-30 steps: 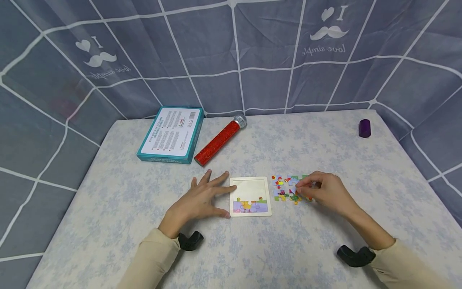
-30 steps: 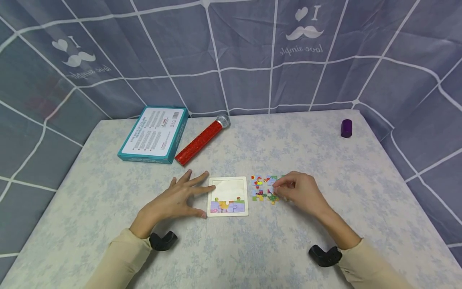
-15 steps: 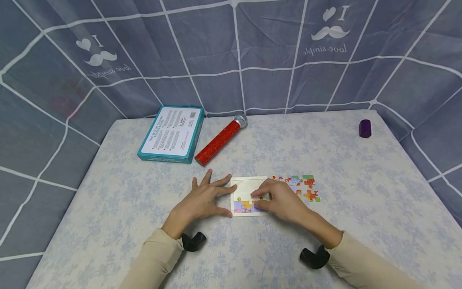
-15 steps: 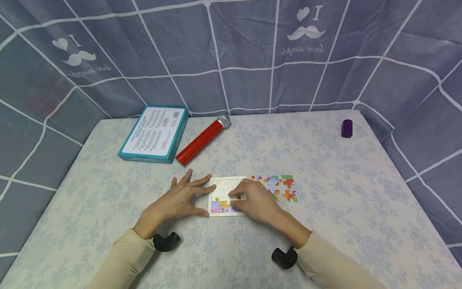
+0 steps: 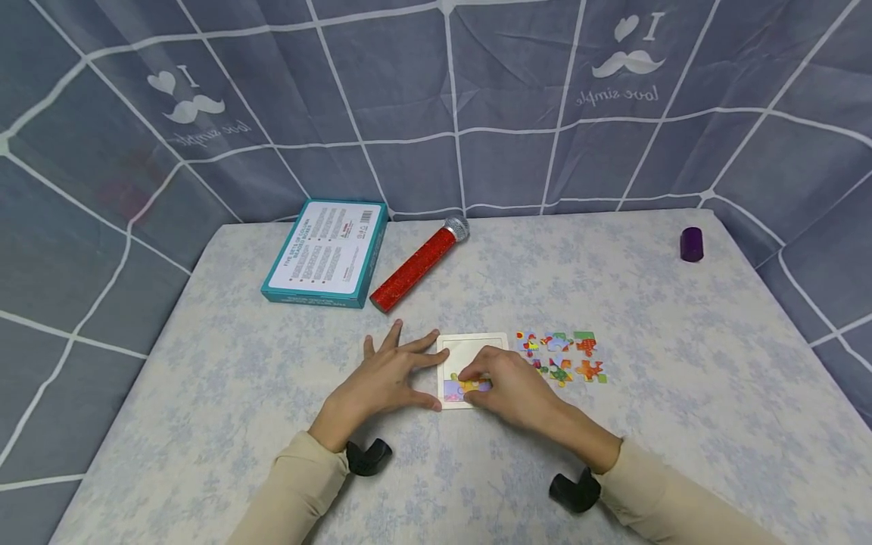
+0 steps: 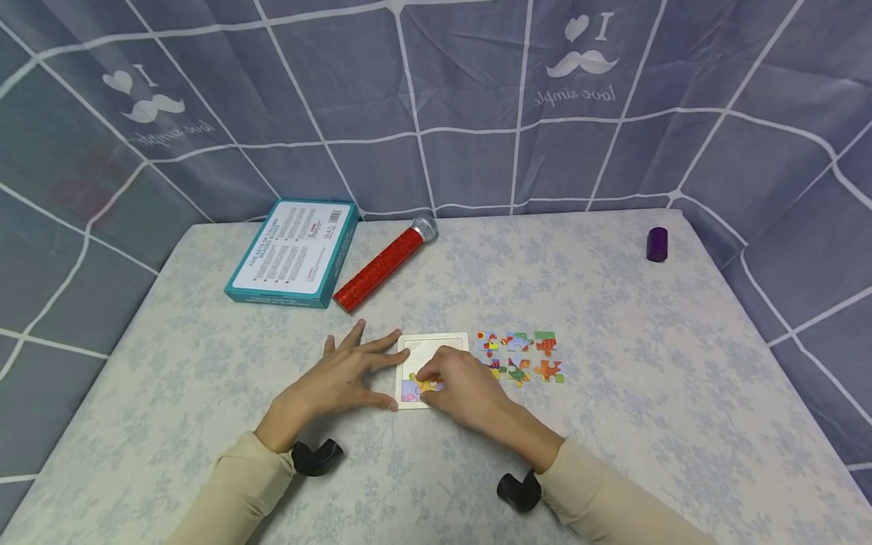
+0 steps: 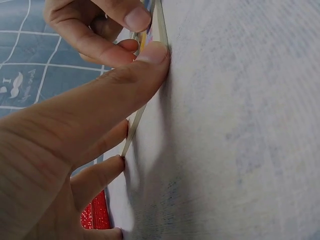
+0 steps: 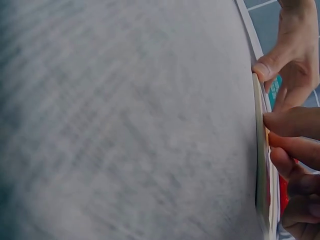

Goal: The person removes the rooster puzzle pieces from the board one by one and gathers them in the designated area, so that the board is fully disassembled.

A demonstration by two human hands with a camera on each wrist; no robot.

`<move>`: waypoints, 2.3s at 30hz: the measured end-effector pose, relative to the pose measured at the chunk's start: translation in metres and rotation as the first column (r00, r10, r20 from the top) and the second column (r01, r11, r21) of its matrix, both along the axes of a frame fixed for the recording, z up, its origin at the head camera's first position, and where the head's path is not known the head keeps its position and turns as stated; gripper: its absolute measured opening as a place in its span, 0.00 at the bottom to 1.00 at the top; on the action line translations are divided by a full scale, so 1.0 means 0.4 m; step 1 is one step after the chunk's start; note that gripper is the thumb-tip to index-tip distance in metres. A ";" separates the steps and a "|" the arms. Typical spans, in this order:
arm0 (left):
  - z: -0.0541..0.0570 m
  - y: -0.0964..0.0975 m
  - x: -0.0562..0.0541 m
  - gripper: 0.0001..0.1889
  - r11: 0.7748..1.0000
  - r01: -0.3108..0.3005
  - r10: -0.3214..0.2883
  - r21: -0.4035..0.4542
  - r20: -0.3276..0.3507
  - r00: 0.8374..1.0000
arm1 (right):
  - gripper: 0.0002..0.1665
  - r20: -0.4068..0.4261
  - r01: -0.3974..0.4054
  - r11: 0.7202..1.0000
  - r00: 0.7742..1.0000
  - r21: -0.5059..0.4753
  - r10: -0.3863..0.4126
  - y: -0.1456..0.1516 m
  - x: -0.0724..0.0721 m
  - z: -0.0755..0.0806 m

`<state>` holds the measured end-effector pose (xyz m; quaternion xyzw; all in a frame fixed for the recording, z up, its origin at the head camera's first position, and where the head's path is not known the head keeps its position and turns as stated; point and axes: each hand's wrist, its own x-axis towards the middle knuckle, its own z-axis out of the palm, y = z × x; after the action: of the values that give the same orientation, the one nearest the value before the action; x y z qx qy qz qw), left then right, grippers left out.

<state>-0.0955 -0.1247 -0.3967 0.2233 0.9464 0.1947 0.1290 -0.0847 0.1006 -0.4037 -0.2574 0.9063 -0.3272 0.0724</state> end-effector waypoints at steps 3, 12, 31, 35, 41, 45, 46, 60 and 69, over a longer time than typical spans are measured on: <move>0.001 0.002 0.000 0.42 1.000 -0.002 0.002 0.009 0.004 1.000 | 0.12 -0.002 0.017 1.000 1.000 0.001 -0.017 -0.005 0.002 0.001; 0.008 0.005 0.000 0.41 1.000 -0.021 0.021 0.001 0.021 1.000 | 0.08 0.023 0.051 0.999 0.998 -0.008 -0.051 -0.017 -0.003 -0.002; 0.008 0.009 -0.001 0.41 0.999 -0.036 0.036 -0.002 0.028 0.999 | 0.05 0.122 0.033 0.999 0.992 -0.004 -0.033 -0.026 -0.025 0.003; 0.007 0.010 -0.002 0.41 0.999 -0.038 0.038 0.003 0.031 0.999 | 0.06 0.143 0.034 0.999 0.989 0.006 -0.034 -0.027 -0.028 0.006; 0.006 0.009 -0.002 0.41 0.999 -0.042 0.042 0.004 0.036 0.998 | 0.06 0.179 0.000 1.000 0.984 0.009 -0.002 -0.028 -0.036 0.015; 0.005 0.009 -0.003 0.41 0.999 -0.043 0.042 0.011 0.039 0.998 | 0.06 0.206 -0.029 1.000 0.978 0.003 0.028 -0.028 -0.041 0.022; 0.005 0.009 -0.003 0.41 0.999 -0.043 0.043 0.012 0.040 0.998 | 0.06 0.213 -0.031 1.000 0.977 0.001 0.030 -0.029 -0.042 0.023; 0.008 0.012 -0.003 0.41 0.999 -0.043 0.043 0.007 0.043 0.998 | 0.02 0.285 0.000 0.978 0.957 -0.210 0.061 -0.002 -0.040 -0.001; 0.009 0.013 -0.004 0.42 0.999 -0.046 0.046 0.007 0.053 0.998 | 0.06 0.472 0.144 0.936 0.881 -0.321 0.027 0.037 -0.029 0.005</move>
<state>-0.0969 -0.1196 -0.3931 0.1968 0.9468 0.2071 0.1485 -0.0962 0.1155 -0.4016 -0.1512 0.7971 -0.5361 0.2330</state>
